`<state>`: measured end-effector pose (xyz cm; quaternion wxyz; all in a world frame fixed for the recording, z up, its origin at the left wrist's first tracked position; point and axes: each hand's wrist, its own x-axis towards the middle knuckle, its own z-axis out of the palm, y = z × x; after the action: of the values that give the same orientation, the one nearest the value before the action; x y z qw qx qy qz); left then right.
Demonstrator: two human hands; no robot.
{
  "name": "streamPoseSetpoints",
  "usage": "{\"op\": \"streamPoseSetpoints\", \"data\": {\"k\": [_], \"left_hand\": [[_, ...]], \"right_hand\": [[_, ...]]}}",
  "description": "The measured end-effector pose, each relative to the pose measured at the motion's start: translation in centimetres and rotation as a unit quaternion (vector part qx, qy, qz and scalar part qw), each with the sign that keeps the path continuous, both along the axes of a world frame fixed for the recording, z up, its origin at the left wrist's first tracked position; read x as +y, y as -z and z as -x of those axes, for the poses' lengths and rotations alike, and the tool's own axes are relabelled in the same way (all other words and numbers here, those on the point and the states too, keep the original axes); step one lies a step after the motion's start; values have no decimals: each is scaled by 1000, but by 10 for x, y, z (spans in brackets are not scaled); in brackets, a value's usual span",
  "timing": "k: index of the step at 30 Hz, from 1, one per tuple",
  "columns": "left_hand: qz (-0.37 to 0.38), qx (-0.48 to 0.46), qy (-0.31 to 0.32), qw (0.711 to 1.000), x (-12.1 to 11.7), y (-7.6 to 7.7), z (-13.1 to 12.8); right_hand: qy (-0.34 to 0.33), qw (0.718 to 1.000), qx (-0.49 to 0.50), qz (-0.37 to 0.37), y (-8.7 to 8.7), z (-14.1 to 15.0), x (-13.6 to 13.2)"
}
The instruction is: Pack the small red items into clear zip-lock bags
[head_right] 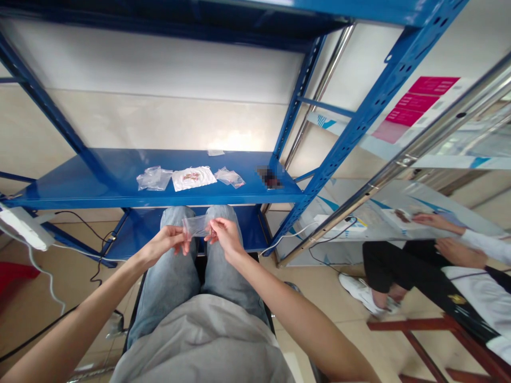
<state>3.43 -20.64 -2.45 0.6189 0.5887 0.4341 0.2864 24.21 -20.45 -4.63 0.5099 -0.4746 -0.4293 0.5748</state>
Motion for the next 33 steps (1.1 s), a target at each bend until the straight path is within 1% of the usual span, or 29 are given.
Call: {"op": "streamPoseSetpoints", "data": {"k": [2,5,9,12,15,18,22,26,28,31,33], "left_hand": [[-1,2,1,1000,4,0,7],[-8,-4,-14,1000,8,0,15],[-37,-52,-33,997,9,-2,15],[-23,-87,-30,995,7,-3,8],[-3,-98,-16,995,3,-2,0],[-28,-101,-14,994,-1,-1,-5],[-64,-103,-16,992,-1,-1,-6],[-101,-91,-55,989,4,-1,-5],[-107,-93,-74,987,5,-1,-5],[-90,-107,-103,985,4,-2,-4],[-72,-123,-134,981,4,-1,-4]], "right_hand": [[3,1000,4,-2,1,1,0],[26,999,18,-3,1,-1,3],[27,998,50,6,-2,-11,9],[10,998,67,8,-1,-12,10],[-22,994,99,37,4,-7,7],[-69,988,121,71,9,-3,4],[-117,982,124,77,11,-3,2],[-145,978,129,82,8,-3,-2],[-154,978,118,81,9,-2,-5],[-133,985,95,60,12,-2,-4],[-105,990,81,39,12,-6,5]]}}
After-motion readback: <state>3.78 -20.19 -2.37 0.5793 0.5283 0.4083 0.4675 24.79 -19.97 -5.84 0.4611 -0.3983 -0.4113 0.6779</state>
